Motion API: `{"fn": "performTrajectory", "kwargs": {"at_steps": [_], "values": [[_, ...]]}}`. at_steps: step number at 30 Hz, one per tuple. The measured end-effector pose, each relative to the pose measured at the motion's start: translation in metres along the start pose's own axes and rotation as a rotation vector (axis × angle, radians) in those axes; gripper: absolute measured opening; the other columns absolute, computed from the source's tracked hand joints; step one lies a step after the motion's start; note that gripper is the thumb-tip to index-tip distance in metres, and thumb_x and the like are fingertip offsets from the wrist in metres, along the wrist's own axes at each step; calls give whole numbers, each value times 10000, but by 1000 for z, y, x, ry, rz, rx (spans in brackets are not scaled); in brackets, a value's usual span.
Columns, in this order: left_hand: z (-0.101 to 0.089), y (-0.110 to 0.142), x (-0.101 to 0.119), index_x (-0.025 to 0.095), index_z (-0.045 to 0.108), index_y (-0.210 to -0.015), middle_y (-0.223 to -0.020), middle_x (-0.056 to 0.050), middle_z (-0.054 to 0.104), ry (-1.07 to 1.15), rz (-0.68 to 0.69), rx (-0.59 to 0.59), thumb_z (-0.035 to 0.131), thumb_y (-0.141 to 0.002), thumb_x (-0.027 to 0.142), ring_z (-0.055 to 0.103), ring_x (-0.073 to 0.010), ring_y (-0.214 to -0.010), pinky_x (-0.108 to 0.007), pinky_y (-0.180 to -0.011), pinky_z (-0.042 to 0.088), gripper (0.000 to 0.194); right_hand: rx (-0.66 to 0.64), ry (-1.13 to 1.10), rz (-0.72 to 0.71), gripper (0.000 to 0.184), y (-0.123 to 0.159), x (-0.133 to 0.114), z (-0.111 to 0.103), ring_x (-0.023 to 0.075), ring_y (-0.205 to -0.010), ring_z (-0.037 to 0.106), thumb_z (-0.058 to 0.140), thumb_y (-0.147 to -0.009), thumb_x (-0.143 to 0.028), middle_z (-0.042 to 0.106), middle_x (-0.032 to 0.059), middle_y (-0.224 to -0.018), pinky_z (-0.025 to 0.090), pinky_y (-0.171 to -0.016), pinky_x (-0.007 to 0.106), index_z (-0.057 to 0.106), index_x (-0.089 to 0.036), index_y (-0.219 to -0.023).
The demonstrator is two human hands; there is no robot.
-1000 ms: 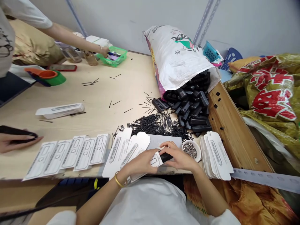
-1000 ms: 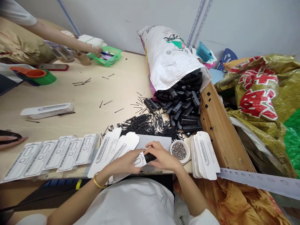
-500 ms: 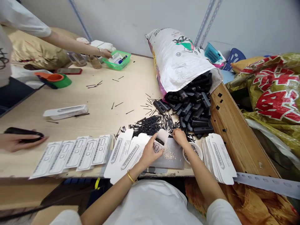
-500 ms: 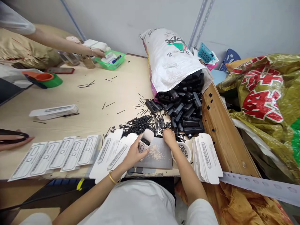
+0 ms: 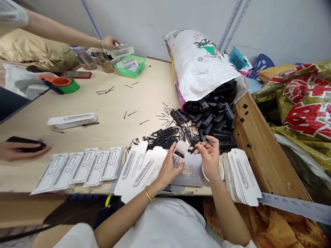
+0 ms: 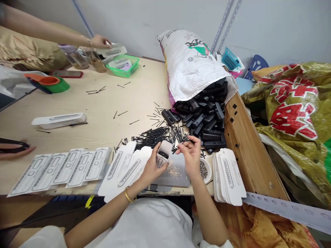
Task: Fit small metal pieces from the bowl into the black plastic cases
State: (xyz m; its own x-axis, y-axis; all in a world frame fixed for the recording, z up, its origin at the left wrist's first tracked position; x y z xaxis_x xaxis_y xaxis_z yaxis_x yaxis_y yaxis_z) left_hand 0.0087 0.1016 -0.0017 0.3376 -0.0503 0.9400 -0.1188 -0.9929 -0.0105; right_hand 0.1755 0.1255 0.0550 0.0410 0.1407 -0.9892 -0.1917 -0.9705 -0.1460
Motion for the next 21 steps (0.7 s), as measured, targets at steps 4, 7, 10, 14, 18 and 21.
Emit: {"fn": "performTrajectory", "kwargs": {"at_steps": [4, 7, 10, 14, 18, 21], "values": [[2, 3, -5, 194, 146, -1449, -1424, -168, 377, 59, 30, 25, 602, -747, 236, 414, -235, -1308, -405, -1068, 349, 838, -218, 294, -200, 105, 26, -22, 35, 152, -805, 580, 522, -889, -258, 604, 26, -843, 468, -754, 300, 620, -223, -902], [-3, 6, -7, 177, 251, -1377, -1356, -170, 435, 53, 65, 75, 596, -744, 228, 483, -233, -1228, -389, -1008, 402, 723, -151, 366, -189, 166, 27, -5, 31, 175, -925, 558, 545, -877, -276, 580, 71, -1022, 466, -809, 320, 625, -219, -1011], [1, 7, -4, 180, 419, -1212, -1192, -121, 548, 22, 105, 1, 575, -715, 170, 571, -215, -1063, -371, -932, 449, 521, -102, 209, -40, 357, 25, 26, 33, 161, -861, 567, 621, -815, -319, 567, 66, -1043, 488, -749, 298, 533, -204, -1141], [4, 8, 0, 191, 362, -1297, -1236, -135, 539, 84, 106, -100, 606, -682, 144, 558, -236, -1119, -398, -976, 432, 663, 24, 245, -87, 159, 41, 32, 46, 161, -811, 570, 504, -888, -321, 597, 37, -880, 476, -737, 305, 579, -188, -933], [-1, 9, 3, 227, 129, -1467, -1348, -185, 479, 204, 95, -81, 582, -729, 116, 537, -268, -1179, -422, -967, 439, 873, -24, 319, -321, 150, 59, 9, 63, 191, -951, 579, 507, -892, -298, 624, 67, -961, 473, -830, 353, 614, -193, -875], [-6, 13, 4, 258, 201, -1464, -1276, -161, 545, 228, 108, -21, 627, -704, 109, 566, -304, -1129, -460, -955, 437, 884, 29, 280, -189, 144, 58, 17, 54, 172, -878, 608, 494, -911, -276, 641, 62, -928, 498, -777, 332, 604, -185, -936]]}}
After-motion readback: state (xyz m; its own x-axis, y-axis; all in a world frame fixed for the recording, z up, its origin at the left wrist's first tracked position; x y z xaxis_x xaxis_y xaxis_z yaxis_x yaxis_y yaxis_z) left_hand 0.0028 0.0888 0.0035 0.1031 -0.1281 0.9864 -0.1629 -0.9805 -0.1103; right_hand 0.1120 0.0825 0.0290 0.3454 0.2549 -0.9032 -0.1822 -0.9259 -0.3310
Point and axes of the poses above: each hand's wrist, its own y-axis away from the middle knuckle, its own z-axis out of the palm, x = y × z, the point moved 9 cm from there along -y, towards the middle knuckle
